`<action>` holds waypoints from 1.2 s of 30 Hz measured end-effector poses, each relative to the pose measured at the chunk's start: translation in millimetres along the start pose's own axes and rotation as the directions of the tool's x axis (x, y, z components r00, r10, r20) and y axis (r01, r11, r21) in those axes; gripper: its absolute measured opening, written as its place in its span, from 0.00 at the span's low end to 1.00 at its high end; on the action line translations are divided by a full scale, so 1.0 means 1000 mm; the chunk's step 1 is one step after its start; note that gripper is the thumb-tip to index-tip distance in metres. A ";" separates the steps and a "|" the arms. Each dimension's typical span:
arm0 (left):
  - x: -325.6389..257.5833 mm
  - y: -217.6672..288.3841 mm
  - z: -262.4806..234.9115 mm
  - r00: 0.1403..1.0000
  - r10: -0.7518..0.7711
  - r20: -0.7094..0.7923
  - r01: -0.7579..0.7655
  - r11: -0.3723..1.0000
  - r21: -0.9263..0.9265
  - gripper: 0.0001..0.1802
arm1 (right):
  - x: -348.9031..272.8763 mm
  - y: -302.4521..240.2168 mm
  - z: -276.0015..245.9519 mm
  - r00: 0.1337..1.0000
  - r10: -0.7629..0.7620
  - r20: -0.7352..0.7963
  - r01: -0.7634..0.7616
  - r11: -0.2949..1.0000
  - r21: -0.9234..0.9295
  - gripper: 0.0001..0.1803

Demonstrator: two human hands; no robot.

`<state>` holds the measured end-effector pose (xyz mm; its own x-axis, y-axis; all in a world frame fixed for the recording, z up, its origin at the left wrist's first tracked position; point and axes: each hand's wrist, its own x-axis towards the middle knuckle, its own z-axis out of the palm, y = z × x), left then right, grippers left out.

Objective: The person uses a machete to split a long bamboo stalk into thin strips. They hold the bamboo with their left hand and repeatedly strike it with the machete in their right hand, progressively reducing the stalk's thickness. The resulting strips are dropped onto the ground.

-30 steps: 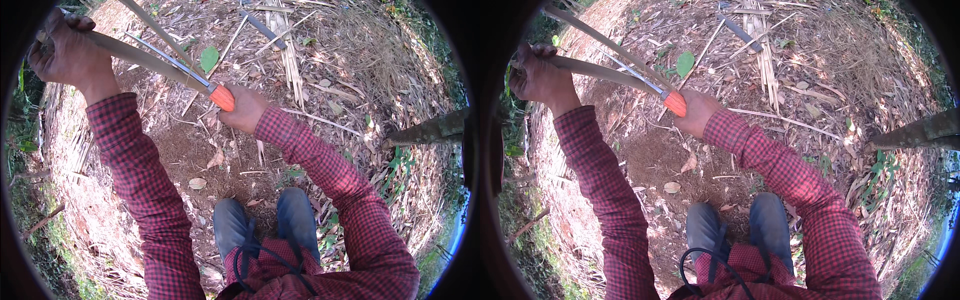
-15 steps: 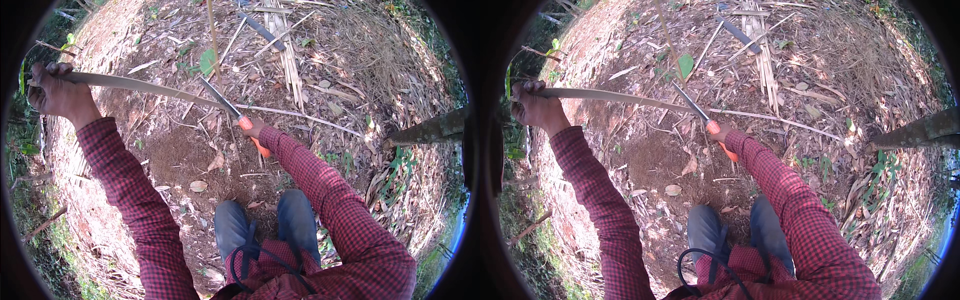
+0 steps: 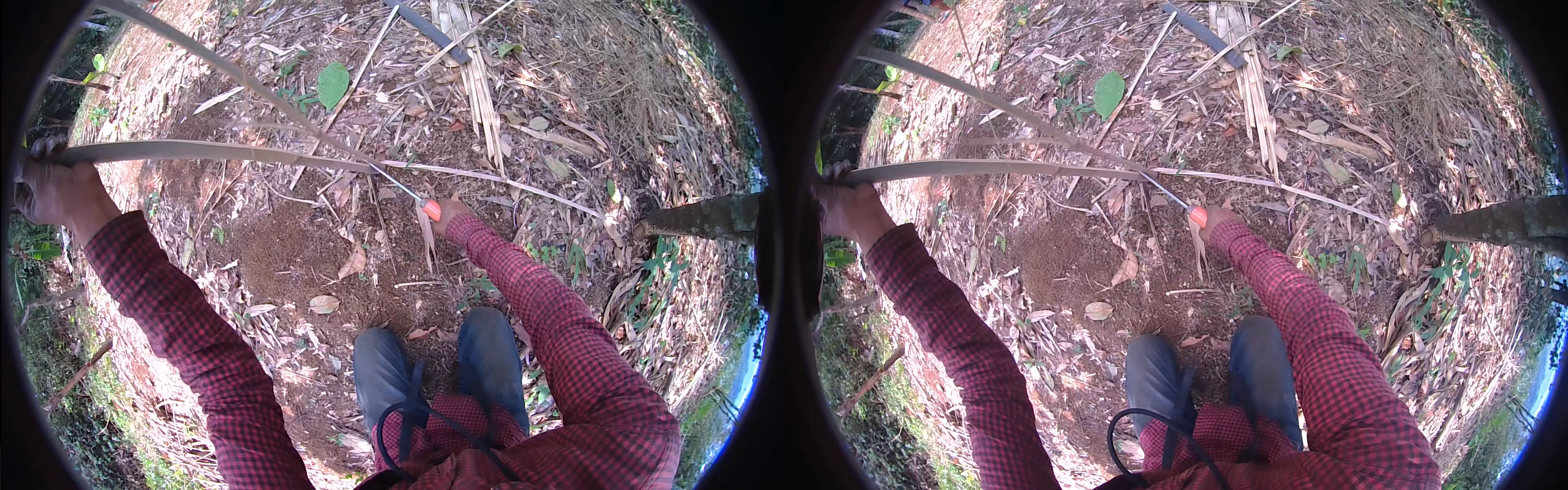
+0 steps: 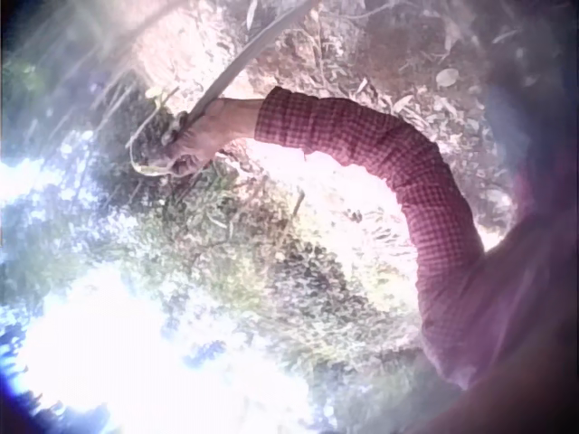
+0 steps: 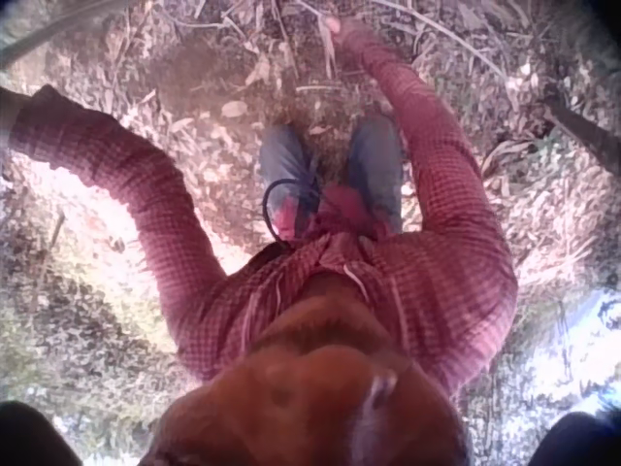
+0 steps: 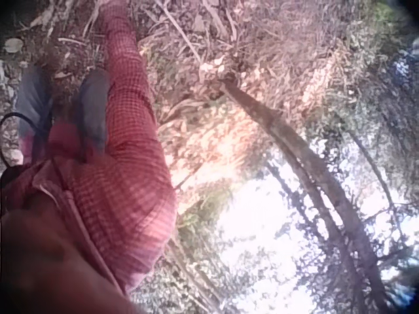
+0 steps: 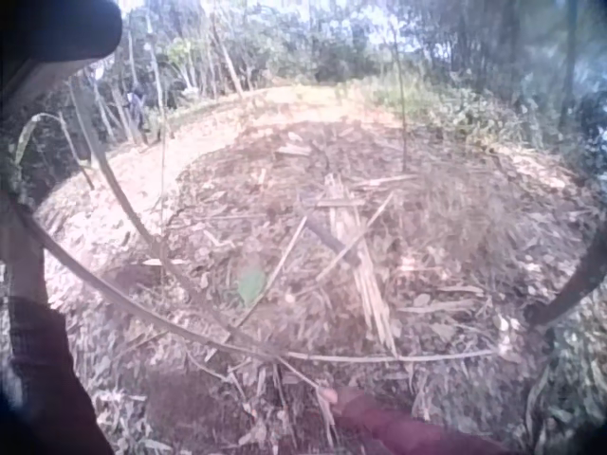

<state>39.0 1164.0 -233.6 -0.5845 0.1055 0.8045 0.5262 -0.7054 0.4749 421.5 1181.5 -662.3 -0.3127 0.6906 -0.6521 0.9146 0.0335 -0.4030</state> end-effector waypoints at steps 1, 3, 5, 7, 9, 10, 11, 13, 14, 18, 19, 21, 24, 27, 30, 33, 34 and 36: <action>-0.001 0.002 -0.007 0.999 0.017 -0.044 -0.016 0.999 0.036 0.07 | 0.002 -0.002 0.004 0.999 -0.046 -0.011 0.045 0.999 -0.029 0.24; -0.003 0.001 -0.020 0.993 0.017 -0.121 -0.013 0.999 0.031 0.05 | 0.007 0.002 -0.003 0.999 -0.031 0.016 0.032 0.999 -0.032 0.25; 0.004 -0.009 -0.035 0.992 -0.040 -0.119 0.035 0.998 -0.046 0.05 | 0.006 0.002 -0.003 0.988 0.093 0.120 -0.103 0.992 0.078 0.26; 0.001 -0.003 -0.040 0.991 -0.073 -0.116 0.067 0.996 -0.058 0.07 | 0.010 0.008 -0.012 0.918 -0.009 0.397 -0.193 0.864 0.465 0.21; 0.000 0.006 -0.044 0.982 -0.116 -0.150 0.106 0.992 -0.073 0.08 | 0.033 0.029 -0.009 0.764 -0.237 0.601 -0.379 0.590 0.714 0.18; 0.002 0.012 -0.051 0.986 -0.130 -0.107 0.118 0.987 -0.113 0.11 | 0.042 0.028 -0.011 0.757 -0.250 0.604 -0.386 0.575 0.721 0.17; -0.008 0.005 -0.048 0.983 -0.170 -0.061 0.157 0.971 -0.182 0.15 | 0.041 0.043 -0.015 0.769 -0.236 0.594 -0.403 0.543 0.736 0.16; -0.012 0.021 -0.037 0.982 -0.168 -0.089 0.155 0.978 -0.142 0.14 | 0.022 0.031 -0.011 0.838 -0.163 0.522 -0.328 0.613 0.719 0.16; -0.018 0.029 -0.029 0.985 -0.133 -0.109 0.120 0.986 -0.119 0.14 | 0.010 0.021 -0.009 0.905 -0.100 0.413 -0.231 0.702 0.674 0.17; -0.042 0.057 0.012 0.987 -0.142 -0.073 0.128 0.977 -0.171 0.13 | -0.037 0.002 0.007 0.990 -0.126 -0.068 0.142 0.804 0.577 0.26; -0.057 0.067 0.035 0.974 -0.227 -0.016 0.218 0.950 -0.223 0.12 | -0.036 0.020 0.011 0.967 -0.115 -0.227 0.206 0.877 0.433 0.29; -0.066 0.076 0.033 0.968 -0.233 0.089 0.249 0.915 -0.316 0.09 | -0.084 -0.015 -0.023 0.950 -0.190 -0.248 0.301 0.775 0.556 0.26; -0.075 0.106 0.046 0.964 -0.207 0.166 0.240 0.948 -0.207 0.10 | -0.170 -0.070 -0.085 0.916 -0.275 -0.291 0.400 0.572 0.717 0.22; -0.071 0.124 0.041 0.939 -0.247 0.239 0.240 0.969 0.056 0.12 | -0.224 -0.090 -0.132 0.764 -0.472 -0.440 0.614 0.322 0.721 0.18; -0.075 0.151 0.043 0.881 -0.322 0.347 0.297 0.947 0.127 0.12 | -0.282 -0.111 -0.172 0.591 -0.566 -0.575 0.799 0.313 0.513 0.17; -0.084 0.169 0.051 0.865 -0.316 0.390 0.290 0.949 0.126 0.12 | -0.317 -0.129 -0.191 0.421 -0.615 -0.667 0.905 0.334 0.264 0.20; -0.087 0.174 0.051 0.857 -0.321 0.403 0.271 0.946 0.177 0.12 | -0.325 -0.136 -0.194 0.357 -0.630 -0.690 0.925 0.338 0.170 0.22; -0.090 0.187 0.054 0.844 -0.322 0.430 0.260 0.945 0.197 0.12 | -0.341 -0.150 -0.200 0.372 -0.640 -0.672 0.919 0.354 0.173 0.23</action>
<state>223.5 1060.3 -197.7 -0.3971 0.6170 0.6794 0.4670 -0.5014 0.7284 442.2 1085.8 -251.4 -0.5294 0.7213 0.4467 -0.0084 0.5221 -0.8529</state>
